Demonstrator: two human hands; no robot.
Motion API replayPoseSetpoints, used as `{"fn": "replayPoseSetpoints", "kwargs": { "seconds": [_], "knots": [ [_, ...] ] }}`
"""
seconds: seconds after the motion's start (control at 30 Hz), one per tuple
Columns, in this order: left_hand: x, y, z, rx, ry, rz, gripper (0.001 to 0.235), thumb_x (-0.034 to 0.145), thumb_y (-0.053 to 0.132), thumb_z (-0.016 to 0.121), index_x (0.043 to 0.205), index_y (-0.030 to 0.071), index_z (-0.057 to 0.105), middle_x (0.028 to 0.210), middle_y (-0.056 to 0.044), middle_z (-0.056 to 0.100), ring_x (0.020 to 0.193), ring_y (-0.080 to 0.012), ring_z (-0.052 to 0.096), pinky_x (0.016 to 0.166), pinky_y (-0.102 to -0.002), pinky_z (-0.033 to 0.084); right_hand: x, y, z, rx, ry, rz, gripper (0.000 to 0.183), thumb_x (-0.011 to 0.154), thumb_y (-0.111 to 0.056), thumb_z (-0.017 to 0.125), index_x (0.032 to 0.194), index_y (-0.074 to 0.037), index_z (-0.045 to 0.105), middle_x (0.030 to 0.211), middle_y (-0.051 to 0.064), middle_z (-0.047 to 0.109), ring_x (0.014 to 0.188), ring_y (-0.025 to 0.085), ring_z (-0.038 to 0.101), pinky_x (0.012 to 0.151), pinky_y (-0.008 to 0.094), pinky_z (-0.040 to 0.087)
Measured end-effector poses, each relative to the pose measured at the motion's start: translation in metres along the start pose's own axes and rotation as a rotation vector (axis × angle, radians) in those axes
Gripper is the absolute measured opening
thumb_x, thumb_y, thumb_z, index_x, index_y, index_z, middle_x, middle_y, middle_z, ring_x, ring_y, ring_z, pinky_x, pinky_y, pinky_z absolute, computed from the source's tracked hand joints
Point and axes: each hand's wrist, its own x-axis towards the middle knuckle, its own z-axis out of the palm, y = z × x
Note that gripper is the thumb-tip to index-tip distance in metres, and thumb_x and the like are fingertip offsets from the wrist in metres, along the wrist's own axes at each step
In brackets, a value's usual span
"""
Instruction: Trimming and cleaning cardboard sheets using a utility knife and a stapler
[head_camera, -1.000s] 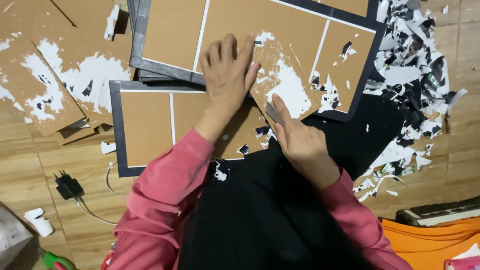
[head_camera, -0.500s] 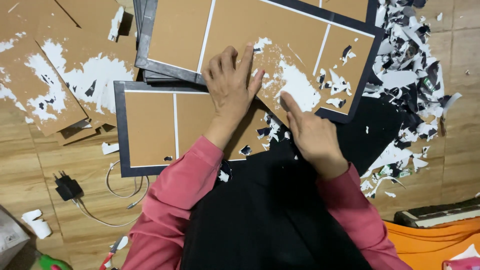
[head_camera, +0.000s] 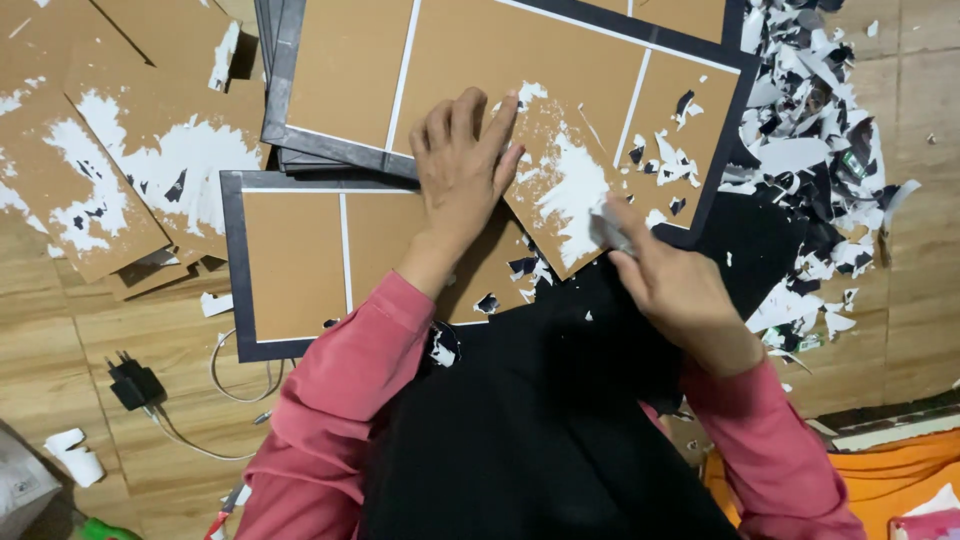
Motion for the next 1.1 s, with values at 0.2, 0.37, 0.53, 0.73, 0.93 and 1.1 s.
{"fn": "replayPoseSetpoints", "kwargs": {
  "seconds": [0.2,0.37,0.53,0.73,0.93,1.1],
  "knots": [
    [0.007,-0.002,-0.009,0.035,-0.049,0.097,0.048,0.082,0.036,0.069,0.122,0.023,0.046,0.115,-0.006,0.042,0.098,-0.0261,0.042,0.083,-0.039,0.034,0.019,-0.021,0.005,-0.266,0.051,-0.215,0.054,0.093,-0.037,0.027,0.144,-0.026,0.012,0.075,0.014,0.060,0.058,0.038,0.060,0.046,0.048,0.043],
    [0.006,-0.004,-0.005,0.013,-0.038,0.088,0.051,0.082,0.037,0.069,0.125,0.024,0.044,0.117,-0.006,0.042,0.100,-0.0263,0.042,0.086,-0.040,0.034,0.026,-0.029,-0.012,-0.314,0.024,-0.260,0.051,0.093,-0.035,0.028,0.143,-0.029,0.017,0.079,0.019,0.059,0.065,0.041,0.060,0.053,0.048,0.046],
    [0.006,-0.006,-0.003,-0.006,-0.032,0.090,0.052,0.083,0.037,0.070,0.126,0.023,0.044,0.117,-0.007,0.043,0.100,-0.0263,0.043,0.084,-0.040,0.035,0.029,-0.025,-0.013,-0.328,-0.017,-0.309,0.052,0.092,-0.034,0.031,0.142,-0.030,0.019,0.076,0.019,0.060,0.065,0.040,0.060,0.054,0.048,0.045],
    [0.007,-0.005,-0.007,0.018,-0.050,0.105,0.049,0.084,0.038,0.067,0.126,0.023,0.045,0.118,-0.007,0.042,0.103,-0.0265,0.042,0.086,-0.041,0.035,0.034,-0.013,0.008,-0.495,0.125,-0.347,0.057,0.093,-0.029,0.034,0.145,-0.030,0.010,0.073,0.014,0.053,0.043,0.032,0.053,0.037,0.042,0.040],
    [0.006,-0.005,-0.006,0.021,-0.068,0.099,0.053,0.085,0.039,0.068,0.129,0.024,0.042,0.120,-0.007,0.042,0.103,-0.0263,0.042,0.088,-0.041,0.035,0.038,-0.013,-0.002,-0.247,0.361,-0.398,0.050,0.097,-0.030,0.041,0.143,-0.029,0.023,0.070,0.011,0.055,0.043,0.031,0.051,0.042,0.042,0.042],
    [0.006,-0.006,-0.002,0.028,-0.051,0.108,0.053,0.084,0.039,0.069,0.128,0.024,0.042,0.119,-0.007,0.042,0.102,-0.0256,0.042,0.084,-0.039,0.036,0.029,-0.023,-0.026,-0.159,-0.064,-0.300,0.053,0.091,-0.038,0.028,0.142,-0.035,0.016,0.080,0.014,0.060,0.066,0.038,0.060,0.058,0.046,0.044]
  ]
}}
